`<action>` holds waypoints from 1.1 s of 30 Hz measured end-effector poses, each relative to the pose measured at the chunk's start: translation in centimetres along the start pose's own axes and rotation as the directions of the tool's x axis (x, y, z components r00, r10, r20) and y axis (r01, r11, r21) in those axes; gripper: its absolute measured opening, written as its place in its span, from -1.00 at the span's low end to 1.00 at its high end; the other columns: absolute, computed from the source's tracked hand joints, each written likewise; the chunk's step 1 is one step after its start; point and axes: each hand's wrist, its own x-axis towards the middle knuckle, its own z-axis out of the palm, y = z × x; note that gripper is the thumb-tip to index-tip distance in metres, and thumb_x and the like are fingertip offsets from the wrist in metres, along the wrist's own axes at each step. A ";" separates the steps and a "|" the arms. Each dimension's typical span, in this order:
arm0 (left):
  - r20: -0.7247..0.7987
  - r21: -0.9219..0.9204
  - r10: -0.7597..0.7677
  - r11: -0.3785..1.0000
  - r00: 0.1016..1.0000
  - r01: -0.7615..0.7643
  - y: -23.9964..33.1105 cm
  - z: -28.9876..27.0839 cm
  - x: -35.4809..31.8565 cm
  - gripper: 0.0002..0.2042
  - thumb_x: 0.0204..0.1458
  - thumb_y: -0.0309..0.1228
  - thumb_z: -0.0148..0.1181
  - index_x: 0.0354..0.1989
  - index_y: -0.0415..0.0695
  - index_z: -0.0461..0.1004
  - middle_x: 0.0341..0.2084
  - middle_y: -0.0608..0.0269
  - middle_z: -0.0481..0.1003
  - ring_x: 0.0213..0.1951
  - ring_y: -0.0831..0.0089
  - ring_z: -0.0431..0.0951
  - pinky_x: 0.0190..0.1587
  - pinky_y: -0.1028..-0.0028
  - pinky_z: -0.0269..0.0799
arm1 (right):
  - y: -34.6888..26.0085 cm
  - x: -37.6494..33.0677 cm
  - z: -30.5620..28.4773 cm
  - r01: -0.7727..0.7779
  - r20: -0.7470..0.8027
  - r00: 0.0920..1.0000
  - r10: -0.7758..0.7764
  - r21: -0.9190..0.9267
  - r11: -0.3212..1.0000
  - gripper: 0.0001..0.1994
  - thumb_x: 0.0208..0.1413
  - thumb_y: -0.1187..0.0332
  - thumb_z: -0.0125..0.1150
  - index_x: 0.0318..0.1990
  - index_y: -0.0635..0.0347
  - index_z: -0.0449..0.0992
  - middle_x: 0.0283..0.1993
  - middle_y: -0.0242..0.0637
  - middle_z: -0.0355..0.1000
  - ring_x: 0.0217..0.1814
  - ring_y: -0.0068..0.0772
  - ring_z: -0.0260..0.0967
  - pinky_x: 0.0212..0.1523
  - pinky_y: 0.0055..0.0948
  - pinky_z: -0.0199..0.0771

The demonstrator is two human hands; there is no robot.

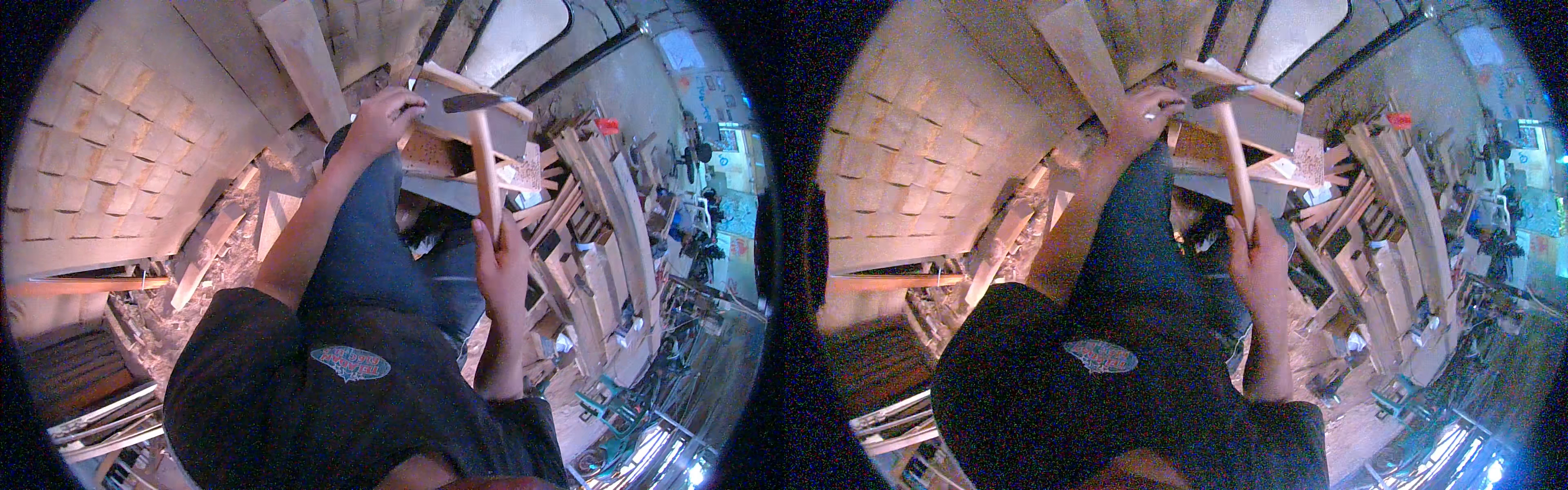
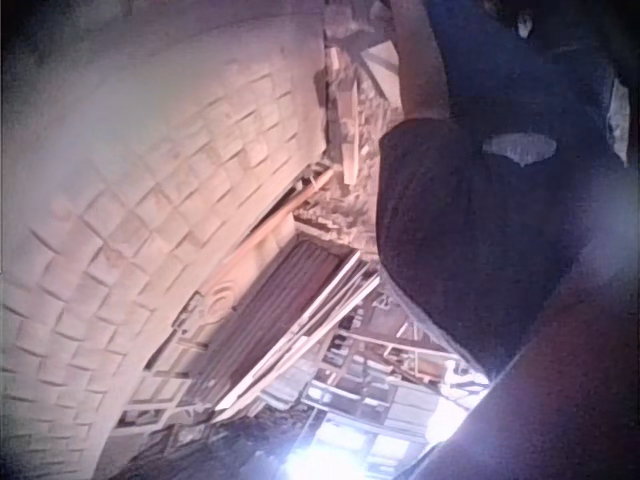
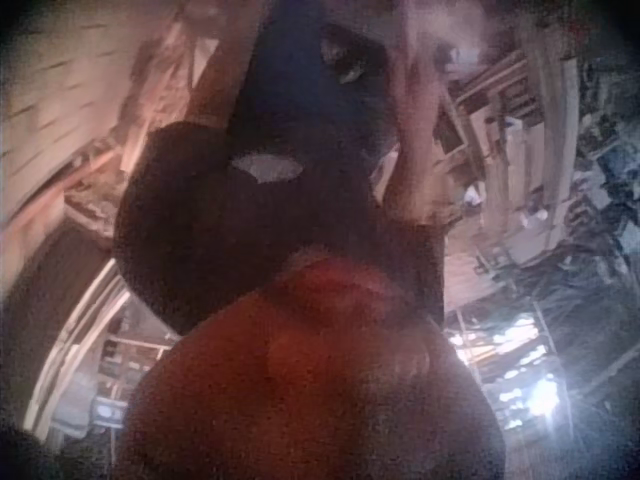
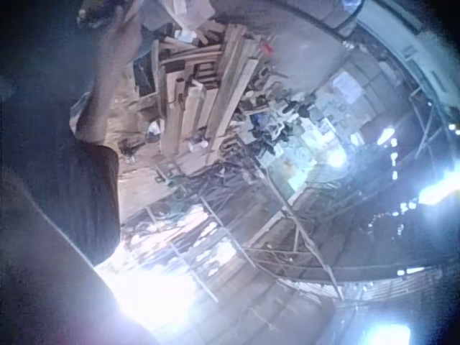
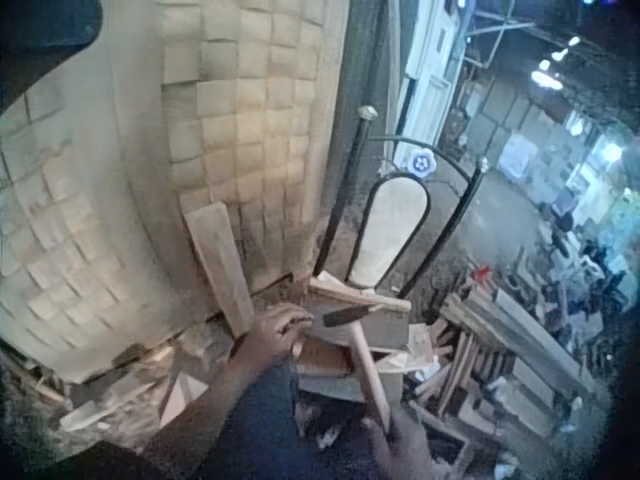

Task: The person assembles a small wooden box by aligning wooden panels and hammering small nails into the edges.

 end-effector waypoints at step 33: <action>0.078 -0.136 -0.031 0.990 0.996 0.041 0.3 -0.6 -0.2 -0.84 0.00 -0.53 0.24 -0.23 -0.26 0.54 -0.22 0.07 0.58 -0.09 0.15 0.58 0.01 0.32 0.48 | -0.7 1.9 2.1 0.020 0.030 0.999 -0.016 -0.145 0.989 -0.76 0.34 0.26 0.11 -0.14 0.31 0.39 -0.47 -0.19 0.33 -0.42 -0.42 0.23 -0.33 -0.38 0.30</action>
